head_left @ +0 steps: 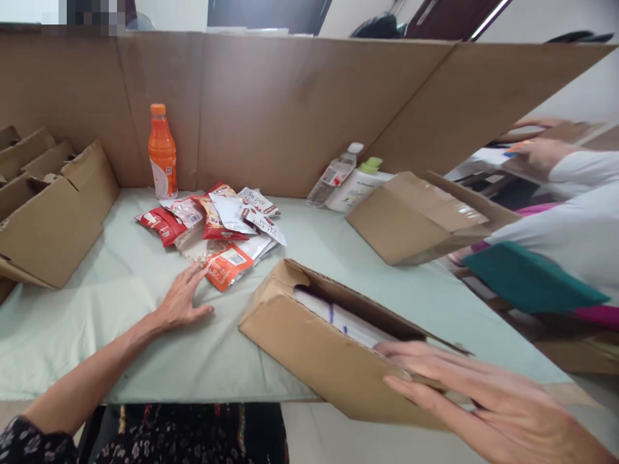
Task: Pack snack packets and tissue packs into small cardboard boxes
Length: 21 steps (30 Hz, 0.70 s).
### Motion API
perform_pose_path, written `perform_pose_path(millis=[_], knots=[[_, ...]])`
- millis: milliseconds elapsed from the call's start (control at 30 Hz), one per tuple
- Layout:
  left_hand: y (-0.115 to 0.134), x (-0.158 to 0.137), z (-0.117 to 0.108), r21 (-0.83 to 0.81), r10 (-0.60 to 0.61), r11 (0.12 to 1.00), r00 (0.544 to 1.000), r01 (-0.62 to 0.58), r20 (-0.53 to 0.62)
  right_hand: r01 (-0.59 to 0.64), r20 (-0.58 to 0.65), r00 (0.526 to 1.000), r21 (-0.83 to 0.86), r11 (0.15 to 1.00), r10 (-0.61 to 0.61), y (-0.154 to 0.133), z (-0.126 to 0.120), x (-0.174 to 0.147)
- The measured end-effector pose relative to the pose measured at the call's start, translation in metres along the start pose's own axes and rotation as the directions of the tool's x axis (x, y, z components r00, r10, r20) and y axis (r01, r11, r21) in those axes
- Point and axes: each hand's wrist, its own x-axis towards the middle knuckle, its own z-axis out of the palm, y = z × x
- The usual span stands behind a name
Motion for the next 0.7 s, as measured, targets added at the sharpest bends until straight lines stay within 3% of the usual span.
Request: perform_pose_path(millis=[133, 300, 400, 500, 567, 633, 700], knots=[[0.005, -0.041, -0.018, -0.118, 0.054, 0.992, 0.995, -0.045, 0.081, 0.263, -0.023, 0.965, 0.156, 0.952, -0.262, -0.035, 0.01, 0.032], [0.019, -0.076, -0.033, -0.426, -0.004, 0.903, 0.992, 0.057, 0.125, 0.363, 0.102, 0.903, 0.337, 0.869, -0.416, -0.064, 0.029, 0.048], [0.025, -0.086, -0.038, -0.491, 0.008, 0.869, 0.99, 0.062, 0.138, 0.296, 0.218, 0.872, 0.475, 0.829, -0.437, -0.067, 0.032, 0.052], [0.026, -0.085, -0.037, -0.446, 0.027, 0.895, 0.993, 0.026, 0.112, 0.135, 0.312, 0.882, 0.551, 0.824, -0.354, -0.06, 0.03, 0.06], [0.026, -0.08, -0.033, -0.432, 0.031, 0.902, 0.996, 0.01, 0.087, -0.01, 0.394, 0.888, 0.534, 0.846, -0.238, -0.054, 0.029, 0.065], [0.025, -0.077, -0.029, -0.441, 0.039, 0.897, 0.996, -0.002, 0.076, -0.128, 0.485, 0.862, 0.489, 0.863, -0.147, -0.049, 0.03, 0.068], [0.023, -0.075, -0.025, -0.455, 0.054, 0.891, 0.995, -0.01, 0.083, -0.17, 0.514, 0.852, 0.453, 0.875, -0.101, -0.044, 0.032, 0.069]])
